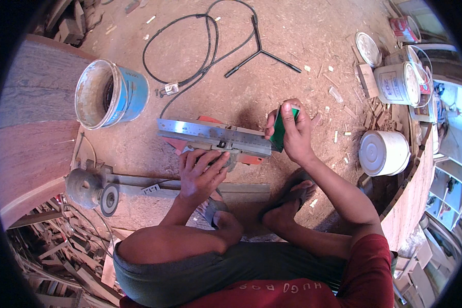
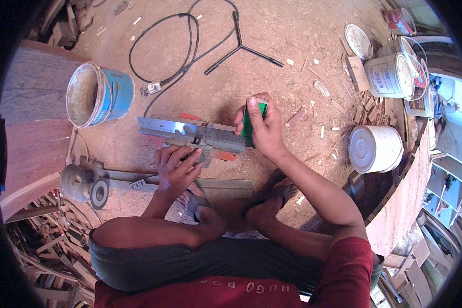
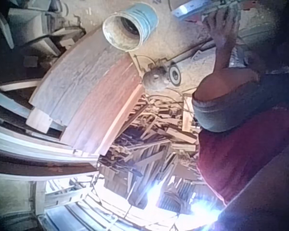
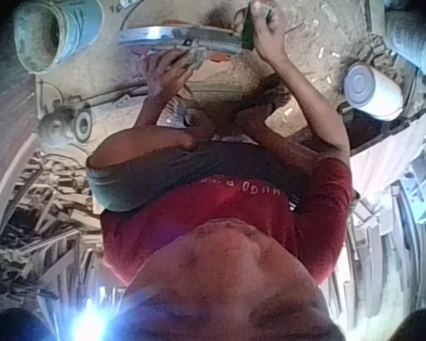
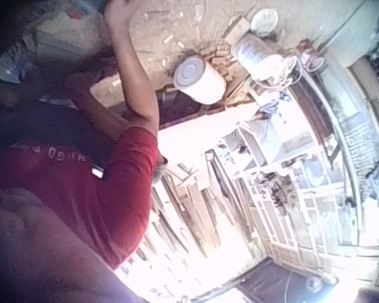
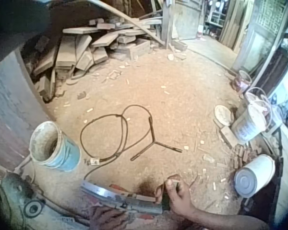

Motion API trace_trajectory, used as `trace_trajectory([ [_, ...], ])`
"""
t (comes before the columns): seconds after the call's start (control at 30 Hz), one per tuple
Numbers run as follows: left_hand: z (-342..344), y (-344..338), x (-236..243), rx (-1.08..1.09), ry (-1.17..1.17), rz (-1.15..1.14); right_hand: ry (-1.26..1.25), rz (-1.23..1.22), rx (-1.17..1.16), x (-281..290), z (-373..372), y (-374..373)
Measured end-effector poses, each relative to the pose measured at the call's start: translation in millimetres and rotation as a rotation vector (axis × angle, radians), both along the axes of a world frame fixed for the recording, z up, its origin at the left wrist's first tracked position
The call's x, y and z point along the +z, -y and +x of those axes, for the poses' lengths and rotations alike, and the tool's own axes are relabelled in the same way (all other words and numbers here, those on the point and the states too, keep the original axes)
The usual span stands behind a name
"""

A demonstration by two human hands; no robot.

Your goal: The person uses a socket-style tool to loosen and tighten bolts on a power planer, while holding the tool and the machine's components by hand.

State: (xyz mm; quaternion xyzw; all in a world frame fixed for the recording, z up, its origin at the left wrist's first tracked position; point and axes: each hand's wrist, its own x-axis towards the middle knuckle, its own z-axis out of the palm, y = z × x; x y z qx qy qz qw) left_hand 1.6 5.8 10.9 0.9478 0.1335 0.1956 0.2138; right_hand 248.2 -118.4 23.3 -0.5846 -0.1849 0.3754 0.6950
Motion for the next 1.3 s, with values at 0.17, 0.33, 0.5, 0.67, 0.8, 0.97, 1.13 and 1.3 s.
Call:
trace_trajectory([
  [0.17,-1,-2,-2,-0.003,0.012,-0.009,-0.043,-0.037,-0.021,4,8,-5],
  [0.33,3,0,-8,0.005,0.046,-0.048,-0.236,-0.029,-0.064,-29,43,-28],
  [0.5,4,3,-3,0.049,0.054,-0.096,-0.500,-0.183,-0.187,-85,46,-40],
  [0.67,9,5,-6,0.055,0.079,-0.081,0.323,-0.492,-0.114,-153,87,-22],
  [0.8,7,6,0,0.037,0.044,-0.100,1.105,-0.712,-0.111,-109,119,-58],
  [0.97,3,6,0,-0.026,0.020,-0.069,1.149,-1.128,0.230,-100,151,-142],
  [1.13,2,7,7,-0.052,-0.012,-0.155,1.241,-1.314,0.305,-132,171,-166],
  [1.3,-5,6,4,-0.057,-0.011,-0.166,1.080,-1.040,0.134,-118,181,-163],
])
